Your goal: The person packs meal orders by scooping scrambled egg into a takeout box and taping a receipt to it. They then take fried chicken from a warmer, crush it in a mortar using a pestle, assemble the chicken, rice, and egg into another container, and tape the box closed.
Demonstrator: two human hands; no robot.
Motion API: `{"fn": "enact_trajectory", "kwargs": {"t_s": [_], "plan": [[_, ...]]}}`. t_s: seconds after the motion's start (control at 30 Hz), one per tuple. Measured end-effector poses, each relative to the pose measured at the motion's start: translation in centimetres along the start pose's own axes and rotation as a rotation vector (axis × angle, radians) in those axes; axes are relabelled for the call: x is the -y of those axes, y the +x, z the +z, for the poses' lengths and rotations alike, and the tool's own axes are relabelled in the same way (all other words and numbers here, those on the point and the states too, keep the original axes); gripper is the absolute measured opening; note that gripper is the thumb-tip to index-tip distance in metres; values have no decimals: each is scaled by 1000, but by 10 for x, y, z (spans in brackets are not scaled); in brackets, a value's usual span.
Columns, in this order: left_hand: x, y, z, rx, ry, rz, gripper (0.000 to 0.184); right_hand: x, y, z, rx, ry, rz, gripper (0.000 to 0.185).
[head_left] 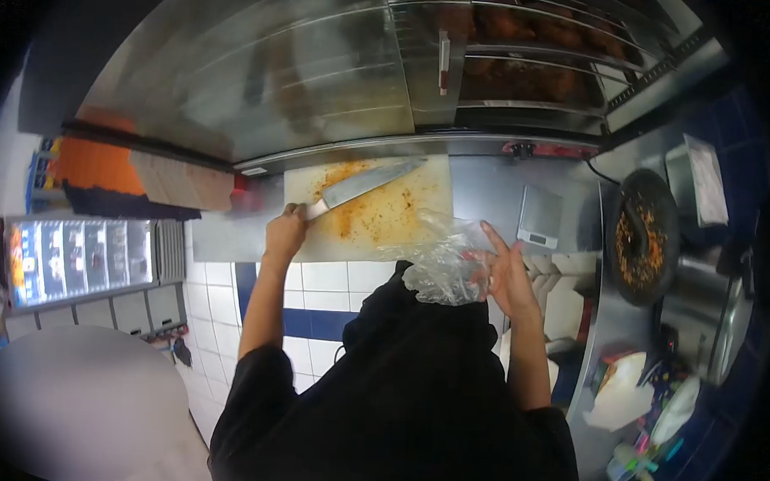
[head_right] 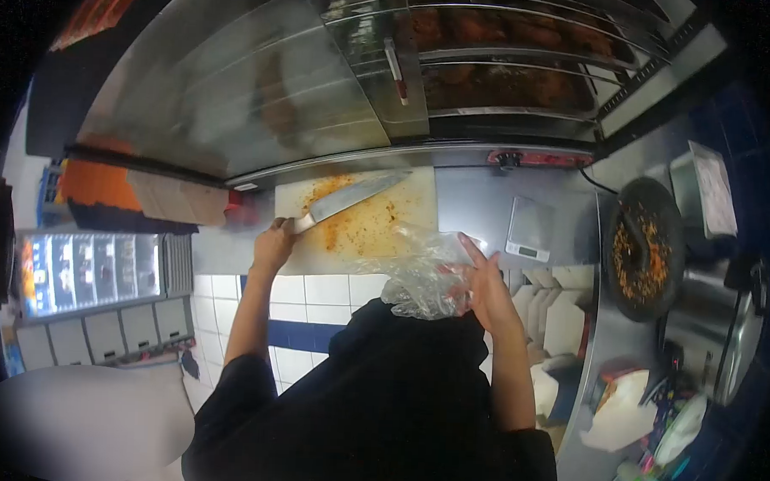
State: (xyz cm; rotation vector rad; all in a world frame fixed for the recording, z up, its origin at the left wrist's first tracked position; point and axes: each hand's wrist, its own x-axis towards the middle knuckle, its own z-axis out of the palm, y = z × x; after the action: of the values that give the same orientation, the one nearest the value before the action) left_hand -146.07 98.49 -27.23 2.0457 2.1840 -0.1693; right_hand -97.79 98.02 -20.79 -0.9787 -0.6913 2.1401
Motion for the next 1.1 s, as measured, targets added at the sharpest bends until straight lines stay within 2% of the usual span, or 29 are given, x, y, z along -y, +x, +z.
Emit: {"fn": "enact_trajectory", "kwargs": {"t_s": [0.07,0.13,0.17,0.23,0.27,0.3,0.37,0.4,0.43,0.47,0.5,0.53,0.57,0.6,0.67,0.7,0.77,0.8,0.83,0.9,0.93,1.0,1.07,1.1], "plan": [[13,5,7,54,-4,79,50,-17,16,9,-42,10,25,90],[20,-2,6,-65,-102,196,43,-22,30,31,-81,-18,130,86],[24,-9,3,-65,-121,215,41,-26,40,41,-95,-5,109,86],[28,-30,-5,-17,-233,194,39,-37,61,52,-140,-78,226,80],[34,-42,-2,-95,-294,234,41,-43,74,58,-123,-5,204,79],[30,-53,-12,-83,-369,228,43,-50,90,65,-108,69,179,78],[21,-71,-27,-81,-484,230,42,-63,121,85,-139,297,134,59],[17,-75,-30,-76,-489,237,41,-66,126,78,-163,308,119,59],[13,-76,-32,-76,-494,233,41,-69,134,69,-282,238,-51,49],[8,-74,-31,-76,-498,238,41,-70,146,60,-390,158,-214,40],[4,-74,-30,-42,-463,195,41,-77,149,17,-612,-467,-422,29],[1,-75,-28,-13,-431,143,40,-59,132,2,-878,-800,-682,34],[1,-75,-23,-22,-437,122,40,-33,108,-7,-1091,-1173,-576,38],[3,-72,-14,-15,-376,131,41,-21,96,-17,-1411,-1564,-395,56],[5,-62,0,21,-265,128,46,-8,86,-58,-1464,-1484,-83,74],[3,-60,-1,6,-267,121,46,-5,85,-75,-1460,-1486,-102,74],[-6,-55,-4,36,-213,75,52,-1,85,-97,-1180,-1465,-252,84],[-13,-55,-10,51,-231,23,63,2,88,-97,-1110,-1516,-287,84],[-21,-57,-19,32,-232,20,63,9,89,-80,-1111,-1516,-308,84],[-43,-58,-38,-140,-327,-36,73,30,97,-31,-1313,-1373,-358,78],[-54,-59,-47,-176,-373,-49,77,47,100,-8,-1248,-1288,-698,56],[-85,-58,-61,-277,-485,-12,69,80,110,57,-997,-1111,-1129,34],[-124,-55,-75,-328,-618,41,61,119,114,120,-874,-1166,-1369,21],[-146,-52,-80,-342,-700,78,58,133,132,145,-763,-1150,-1344,18]]}}
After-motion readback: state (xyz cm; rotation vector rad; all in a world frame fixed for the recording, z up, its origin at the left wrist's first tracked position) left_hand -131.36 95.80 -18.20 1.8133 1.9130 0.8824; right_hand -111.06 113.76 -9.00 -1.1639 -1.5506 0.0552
